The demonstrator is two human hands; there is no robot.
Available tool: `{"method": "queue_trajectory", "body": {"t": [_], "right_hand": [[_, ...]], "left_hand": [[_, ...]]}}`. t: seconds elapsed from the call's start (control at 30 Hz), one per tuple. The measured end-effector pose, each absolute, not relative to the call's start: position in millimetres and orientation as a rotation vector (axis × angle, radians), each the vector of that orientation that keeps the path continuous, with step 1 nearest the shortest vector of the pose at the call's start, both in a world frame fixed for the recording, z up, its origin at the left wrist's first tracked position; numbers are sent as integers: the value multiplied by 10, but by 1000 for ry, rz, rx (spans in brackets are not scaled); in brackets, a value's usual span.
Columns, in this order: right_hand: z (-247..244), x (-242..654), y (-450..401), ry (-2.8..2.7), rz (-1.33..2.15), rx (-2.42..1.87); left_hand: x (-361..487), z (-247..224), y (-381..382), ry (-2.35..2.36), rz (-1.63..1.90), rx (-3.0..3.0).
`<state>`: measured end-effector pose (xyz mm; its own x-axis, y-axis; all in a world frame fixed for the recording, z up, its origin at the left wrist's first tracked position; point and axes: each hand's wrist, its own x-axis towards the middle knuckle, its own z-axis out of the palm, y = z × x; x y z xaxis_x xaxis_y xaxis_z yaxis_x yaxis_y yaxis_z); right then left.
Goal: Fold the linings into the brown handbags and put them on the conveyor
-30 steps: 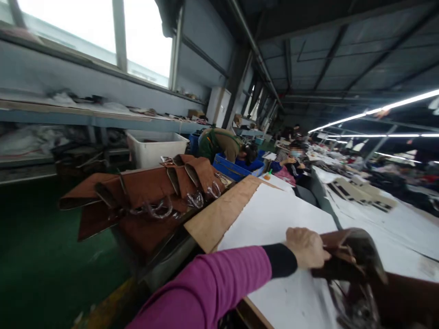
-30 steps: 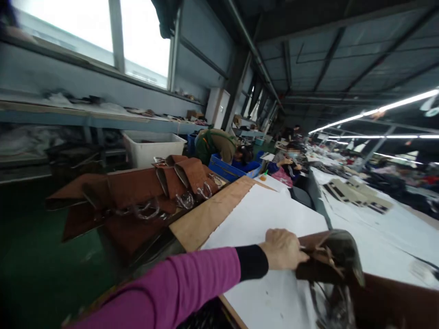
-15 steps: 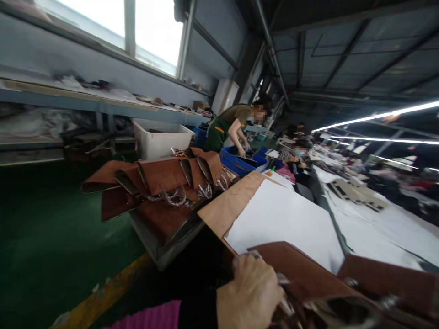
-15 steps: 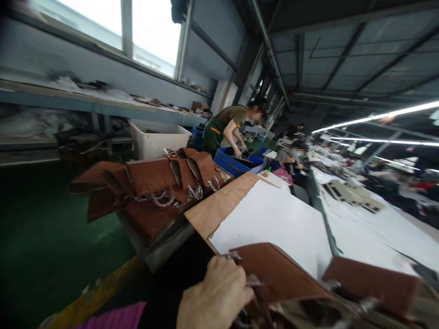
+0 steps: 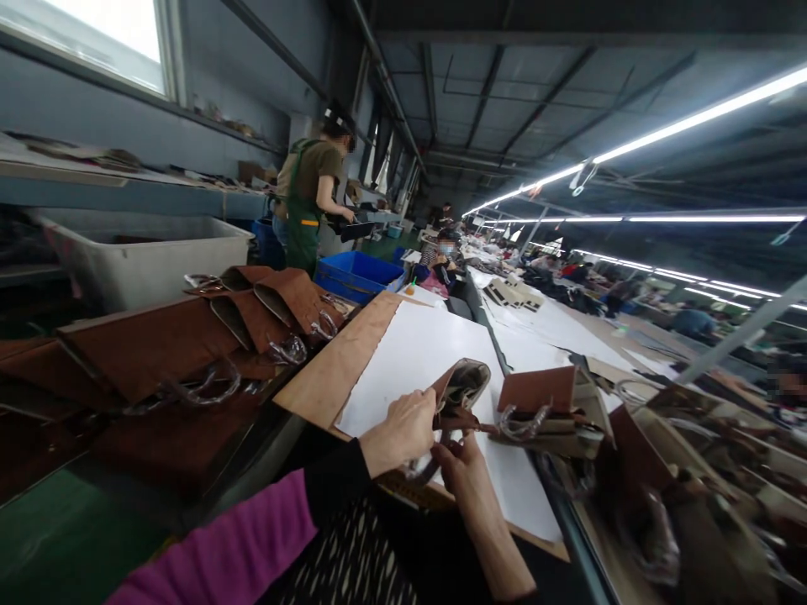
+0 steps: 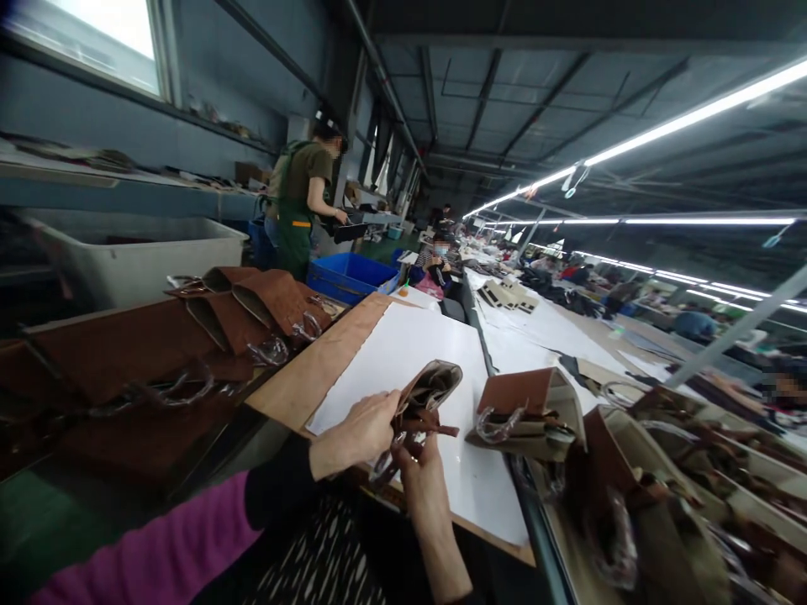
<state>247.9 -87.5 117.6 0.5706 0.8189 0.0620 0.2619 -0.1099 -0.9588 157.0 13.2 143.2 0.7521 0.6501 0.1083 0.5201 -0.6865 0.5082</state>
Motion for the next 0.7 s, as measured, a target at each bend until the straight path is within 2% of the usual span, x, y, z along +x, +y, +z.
{"method": "queue_trajectory", "body": {"t": [0.1,0.2,0.27,0.37,0.47,0.57,0.7], "right_hand": [[1364,2799,-1052,-1199,199,-2191],[1580,3119,-1312,-1208,-276,-2648],[1591,3169,-1456,-1178,-491,-2681],[1256,2948,-1560,-1258,-693,-2391],[652,2596,-1536,-1548,-711,-2046],[208,2405,-1421,-1673,-512,-1996],[277,2448,-1226,-1306,-66,-2090]], "left_hand": [[1416,1558,280,960,413,2420],[1188,1685,382,867,299,2372],[1083,1716,380,762,201,2297],[1047,1656,309,728,200,2118],[1100,1541,246,755,258,2041],[1147,1481,199,773,255,2043],[1116,1512,87,740,308,2097]]}}
